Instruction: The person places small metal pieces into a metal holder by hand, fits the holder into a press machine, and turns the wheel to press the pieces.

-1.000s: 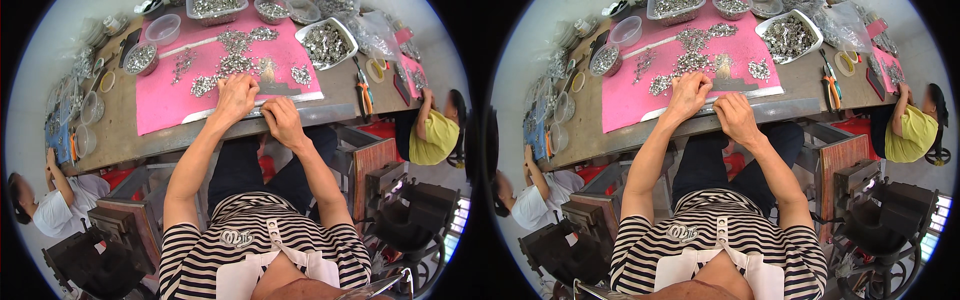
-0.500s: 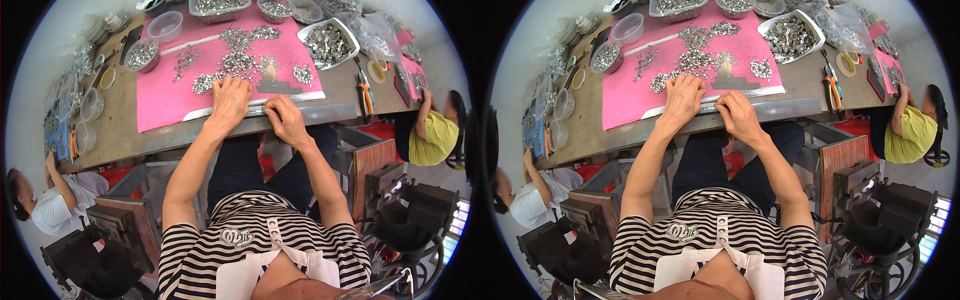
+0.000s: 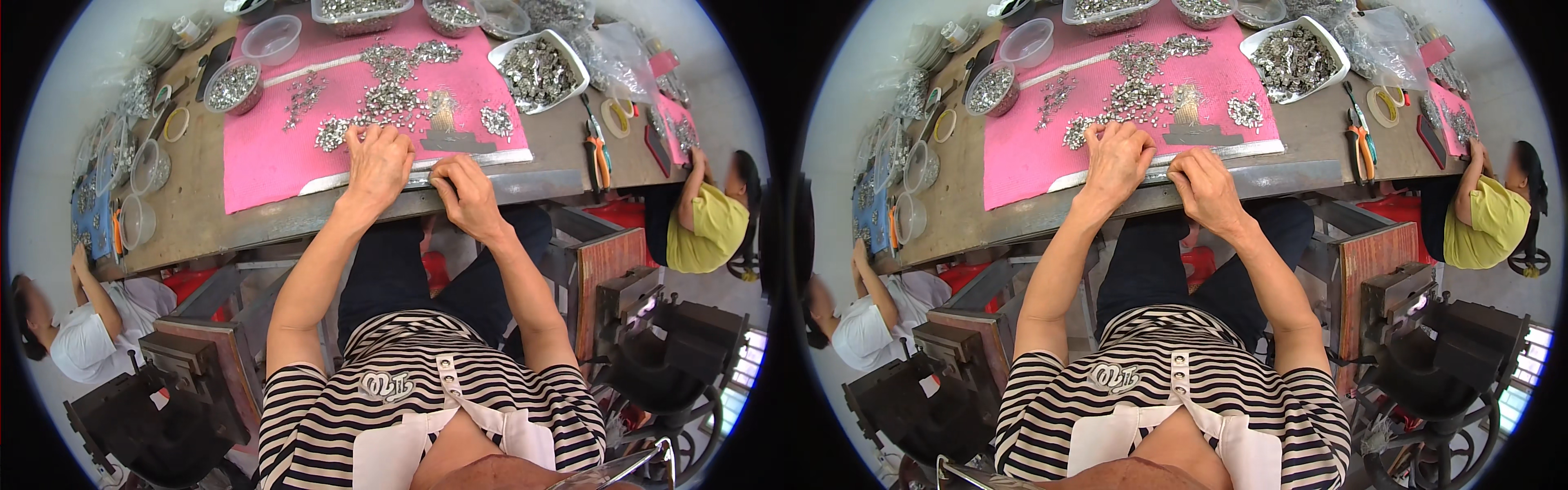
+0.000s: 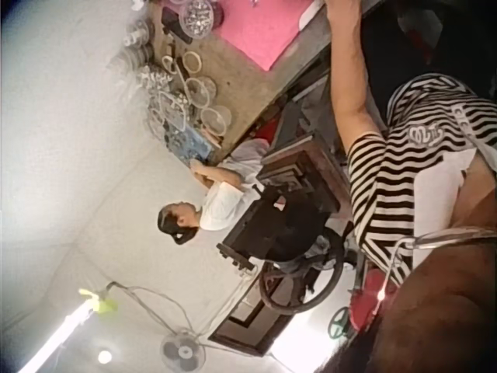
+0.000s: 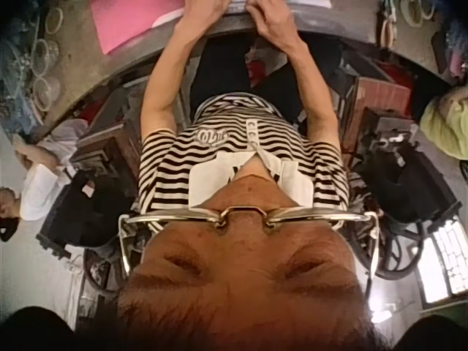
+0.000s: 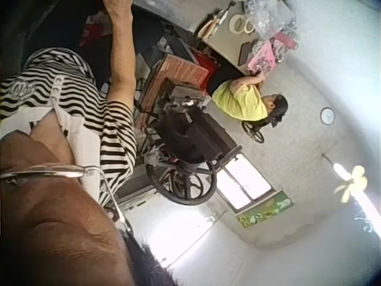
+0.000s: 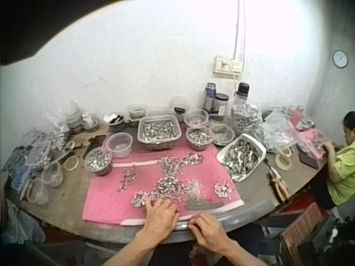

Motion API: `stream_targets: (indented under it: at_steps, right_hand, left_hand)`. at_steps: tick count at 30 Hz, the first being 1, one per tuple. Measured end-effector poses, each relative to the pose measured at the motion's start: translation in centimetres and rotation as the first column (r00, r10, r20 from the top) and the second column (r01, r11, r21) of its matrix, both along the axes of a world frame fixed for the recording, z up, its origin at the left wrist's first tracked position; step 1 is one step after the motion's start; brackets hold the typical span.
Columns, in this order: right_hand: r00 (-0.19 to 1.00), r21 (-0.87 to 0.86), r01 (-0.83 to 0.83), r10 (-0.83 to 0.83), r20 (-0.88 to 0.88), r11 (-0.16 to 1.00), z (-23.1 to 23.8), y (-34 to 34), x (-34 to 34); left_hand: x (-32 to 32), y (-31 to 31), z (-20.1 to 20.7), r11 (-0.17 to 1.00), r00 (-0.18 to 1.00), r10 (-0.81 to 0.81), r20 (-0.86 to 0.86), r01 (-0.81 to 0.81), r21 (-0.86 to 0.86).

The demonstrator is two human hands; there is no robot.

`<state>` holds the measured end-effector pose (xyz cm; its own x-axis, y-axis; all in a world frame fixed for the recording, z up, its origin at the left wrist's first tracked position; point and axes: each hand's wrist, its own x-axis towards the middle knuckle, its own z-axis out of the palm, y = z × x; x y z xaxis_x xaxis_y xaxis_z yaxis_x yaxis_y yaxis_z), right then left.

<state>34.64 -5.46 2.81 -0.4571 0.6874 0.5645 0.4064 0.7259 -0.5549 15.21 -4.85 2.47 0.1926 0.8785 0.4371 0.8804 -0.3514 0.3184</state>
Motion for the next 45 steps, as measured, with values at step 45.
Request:
stream_targets:
  at_steps: [45]
  right_hand:
    - [0.994, 0.16, 0.008, -0.026, 0.109, 0.987, 0.4, -0.1, 0.4]
  left_hand:
    - [-1.4, 1.5, -0.2, 0.964, 0.976, -0.218, 0.01, 0.217, -0.153]
